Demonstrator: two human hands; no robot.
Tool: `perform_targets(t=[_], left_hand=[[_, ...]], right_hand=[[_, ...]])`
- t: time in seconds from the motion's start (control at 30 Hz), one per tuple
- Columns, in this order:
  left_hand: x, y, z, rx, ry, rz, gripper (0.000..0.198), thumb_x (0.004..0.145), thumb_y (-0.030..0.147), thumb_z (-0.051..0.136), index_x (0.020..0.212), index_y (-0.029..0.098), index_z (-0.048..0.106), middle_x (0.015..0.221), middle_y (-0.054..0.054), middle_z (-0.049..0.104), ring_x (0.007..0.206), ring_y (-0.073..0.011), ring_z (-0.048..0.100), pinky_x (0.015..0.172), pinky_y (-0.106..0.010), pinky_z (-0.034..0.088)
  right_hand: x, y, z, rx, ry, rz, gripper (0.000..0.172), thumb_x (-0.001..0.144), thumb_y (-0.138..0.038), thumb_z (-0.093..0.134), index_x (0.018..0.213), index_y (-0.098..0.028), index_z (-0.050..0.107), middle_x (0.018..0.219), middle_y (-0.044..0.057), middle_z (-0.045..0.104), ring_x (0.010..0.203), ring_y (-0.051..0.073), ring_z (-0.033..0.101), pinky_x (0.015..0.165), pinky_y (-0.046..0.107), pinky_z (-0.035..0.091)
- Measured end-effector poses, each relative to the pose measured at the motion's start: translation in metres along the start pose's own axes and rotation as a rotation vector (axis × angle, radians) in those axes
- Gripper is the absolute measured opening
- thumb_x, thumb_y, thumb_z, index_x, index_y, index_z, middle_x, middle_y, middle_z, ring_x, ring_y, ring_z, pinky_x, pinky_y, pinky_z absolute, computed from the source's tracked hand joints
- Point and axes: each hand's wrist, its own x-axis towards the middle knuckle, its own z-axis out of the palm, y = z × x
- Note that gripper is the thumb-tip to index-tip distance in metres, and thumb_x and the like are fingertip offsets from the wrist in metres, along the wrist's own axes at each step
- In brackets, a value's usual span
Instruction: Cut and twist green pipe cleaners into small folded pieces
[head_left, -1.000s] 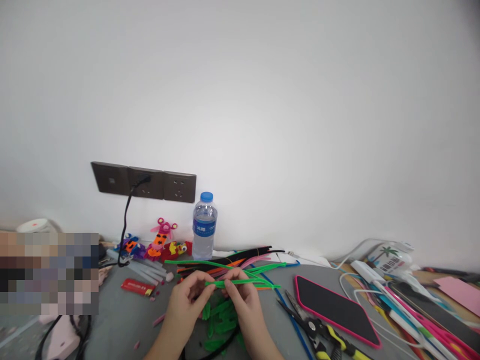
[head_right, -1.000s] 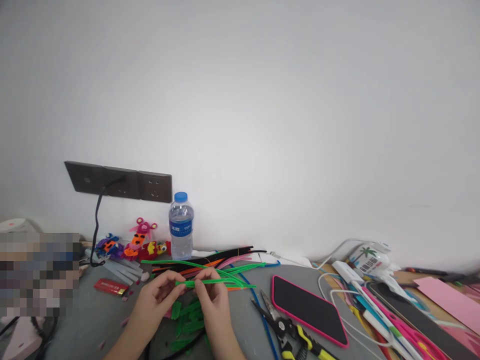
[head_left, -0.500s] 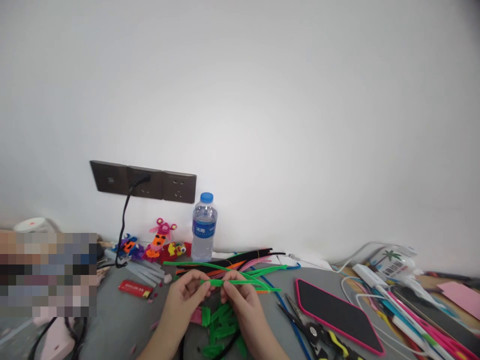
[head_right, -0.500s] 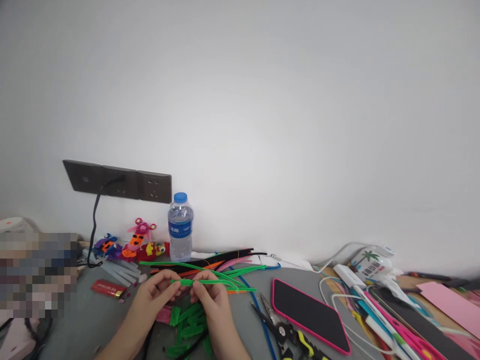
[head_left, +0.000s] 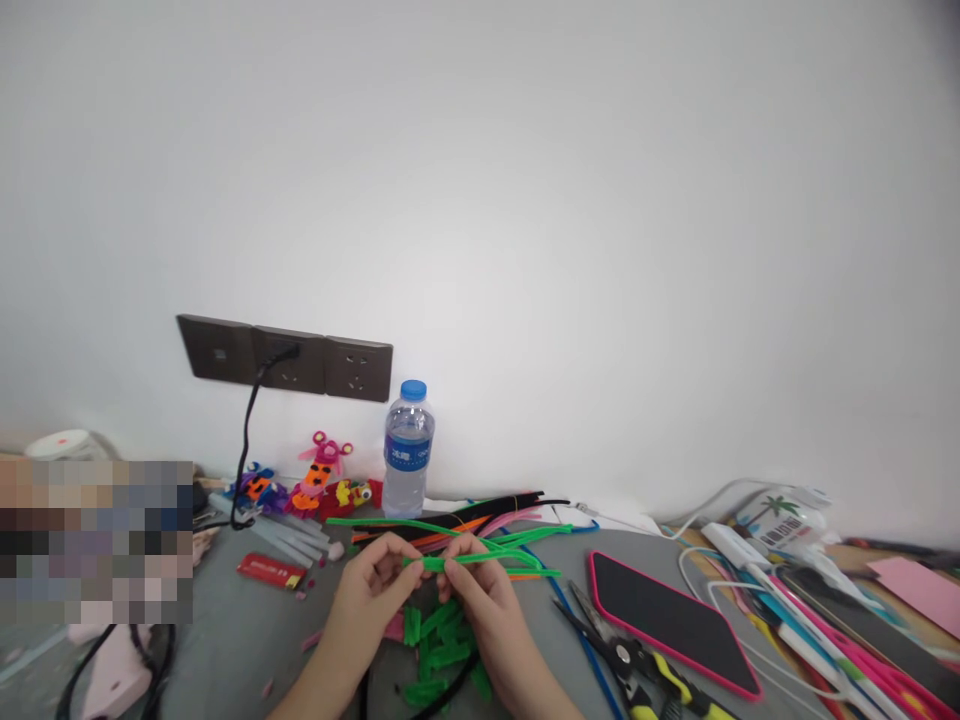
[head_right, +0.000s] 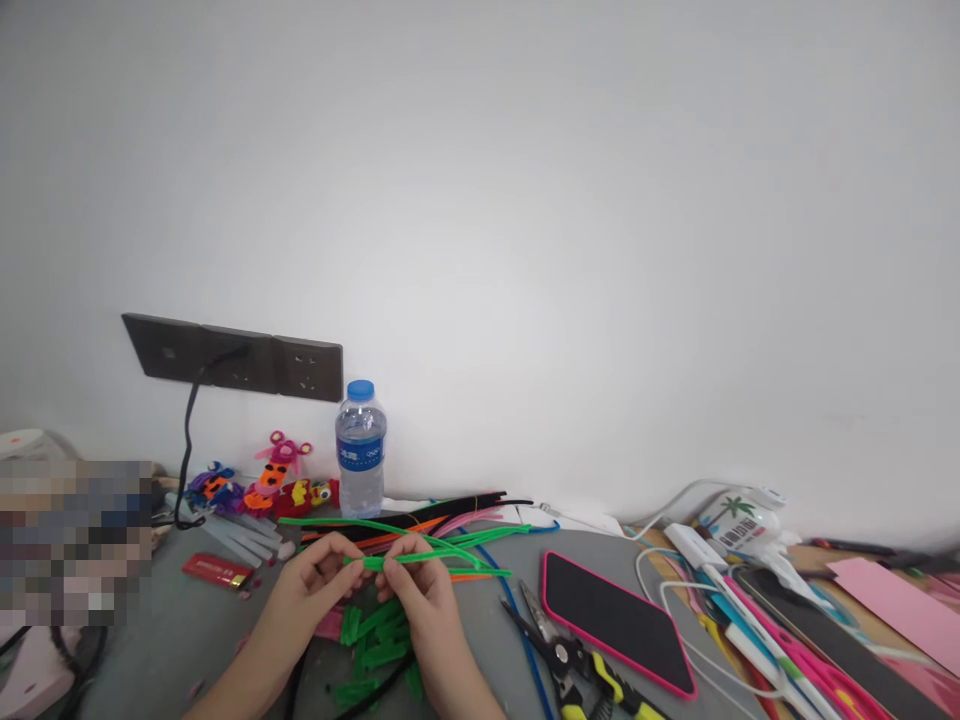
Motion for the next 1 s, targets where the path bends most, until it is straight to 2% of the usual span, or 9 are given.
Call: perform_targets(t=[0.27,0.43,0.7,0.8,1.0], left_hand=[[0.000,0.002,0.000,-0.022,0.007,0.001,0.026,0.072,0.042,0.071,0.070,0.018,0.064,0.056,0.004,0.056,0.055,-0.0131,0.053,0.052,-0.021,0.042],[0.000,-0.001,0.000,0.013,0.026,0.030,0.026,0.072,0.042,0.072,0.068,0.017,0.063,0.056,0.004,0.054,0.053,-0.0120,0.050,0.049,-0.019,0.040],[-0.003,0.007,0.002,0.009,-0.022,0.016,0.026,0.072,0.041,0.072,0.069,0.017,0.062,0.057,0.004,0.054,0.056,-0.0124,0.051,0.052,-0.020,0.040],[-0.004,0.010,0.002,-0.003,-0.027,0.019,0.027,0.073,0.041,0.072,0.067,0.017,0.060,0.056,0.004,0.054,0.054,-0.0114,0.050,0.050,-0.020,0.039],[-0.005,0.013,0.003,-0.056,-0.053,0.027,0.029,0.073,0.043,0.072,0.068,0.018,0.059,0.059,0.003,0.058,0.056,-0.0126,0.055,0.052,-0.021,0.044]], right_hand=[[-0.004,-0.006,0.006,0.041,0.020,0.037,0.024,0.076,-0.041,0.072,0.080,-0.020,0.060,0.066,0.000,0.065,0.060,0.016,0.058,0.063,0.027,0.044],[-0.002,-0.003,0.003,0.054,-0.019,0.028,0.025,0.076,-0.042,0.071,0.079,-0.020,0.058,0.064,0.000,0.065,0.059,0.016,0.058,0.062,0.027,0.044],[-0.003,-0.002,0.003,0.057,-0.007,0.034,0.026,0.077,-0.042,0.071,0.081,-0.019,0.058,0.063,-0.002,0.064,0.057,0.013,0.056,0.061,0.025,0.041],[-0.005,-0.004,0.006,0.112,-0.051,0.063,0.026,0.078,-0.043,0.069,0.082,-0.021,0.056,0.062,-0.003,0.062,0.055,0.013,0.056,0.060,0.025,0.040],[-0.007,-0.006,0.009,0.231,-0.141,0.112,0.026,0.081,-0.043,0.067,0.084,-0.022,0.052,0.065,-0.004,0.060,0.054,0.014,0.056,0.060,0.027,0.040]])
